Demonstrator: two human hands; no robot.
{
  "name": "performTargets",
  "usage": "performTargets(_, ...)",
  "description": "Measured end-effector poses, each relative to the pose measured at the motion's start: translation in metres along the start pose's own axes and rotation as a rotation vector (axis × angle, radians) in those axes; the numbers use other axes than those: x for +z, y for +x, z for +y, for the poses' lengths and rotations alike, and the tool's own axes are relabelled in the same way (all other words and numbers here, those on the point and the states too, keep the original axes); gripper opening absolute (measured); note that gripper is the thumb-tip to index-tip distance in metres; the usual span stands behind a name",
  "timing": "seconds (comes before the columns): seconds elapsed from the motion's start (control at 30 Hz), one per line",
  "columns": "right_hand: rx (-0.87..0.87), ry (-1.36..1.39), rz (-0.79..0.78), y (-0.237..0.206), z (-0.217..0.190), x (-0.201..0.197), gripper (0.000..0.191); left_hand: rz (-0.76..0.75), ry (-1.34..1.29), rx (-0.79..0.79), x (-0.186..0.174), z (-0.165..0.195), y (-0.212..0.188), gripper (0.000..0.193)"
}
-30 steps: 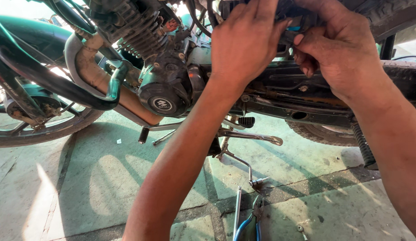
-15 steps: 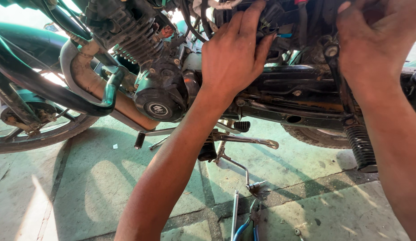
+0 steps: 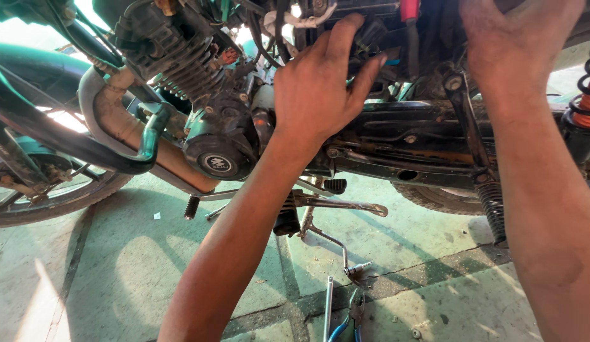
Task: The person is repairing a motorcycle engine. They use pliers to adjust components near the engine and handle various wires and parts within the exposed frame.
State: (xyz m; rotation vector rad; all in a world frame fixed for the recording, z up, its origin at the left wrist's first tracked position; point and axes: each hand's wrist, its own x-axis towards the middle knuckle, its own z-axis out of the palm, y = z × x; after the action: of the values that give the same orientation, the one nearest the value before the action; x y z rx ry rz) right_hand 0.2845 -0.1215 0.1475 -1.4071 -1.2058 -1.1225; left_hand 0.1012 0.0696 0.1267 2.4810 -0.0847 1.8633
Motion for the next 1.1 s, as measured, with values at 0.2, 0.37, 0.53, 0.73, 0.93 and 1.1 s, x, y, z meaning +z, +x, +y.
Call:
performTargets(0.2,0.662,0.465,-0.105,0.021,-0.046,-0.004,0.022,0.094,0.139,-0.043,-0.004,0.018,0.030,0.032)
performTargets(0.37,0.720,0.667,-0.131,0.035,-0.062,-0.010,0.032,-0.049,0.170,-0.123,-0.004,0.034,0.060,0.035)
performTargets(0.53,0.763,0.789,-0.169,0.040,-0.054,-0.010,0.029,-0.149,-0.016,-0.222,0.013,0.047,0.090,0.037)
performTargets(0.73,0.750,0.910,-0.211,0.039,-0.048,-0.008,0.023,-0.294,-0.087,-0.353,0.033,0.041,0.104,0.035)
performTargets(0.93,0.728,0.925,-0.180,0.035,-0.046,-0.006,0.022,-0.210,-0.150,-0.450,0.036,0.039,0.100,0.037)
performTargets(1.1,0.712,0.848,-0.116,0.027,-0.036,0.005,0.022,-0.244,-0.050,-0.638,0.057,0.021,0.098,0.051)
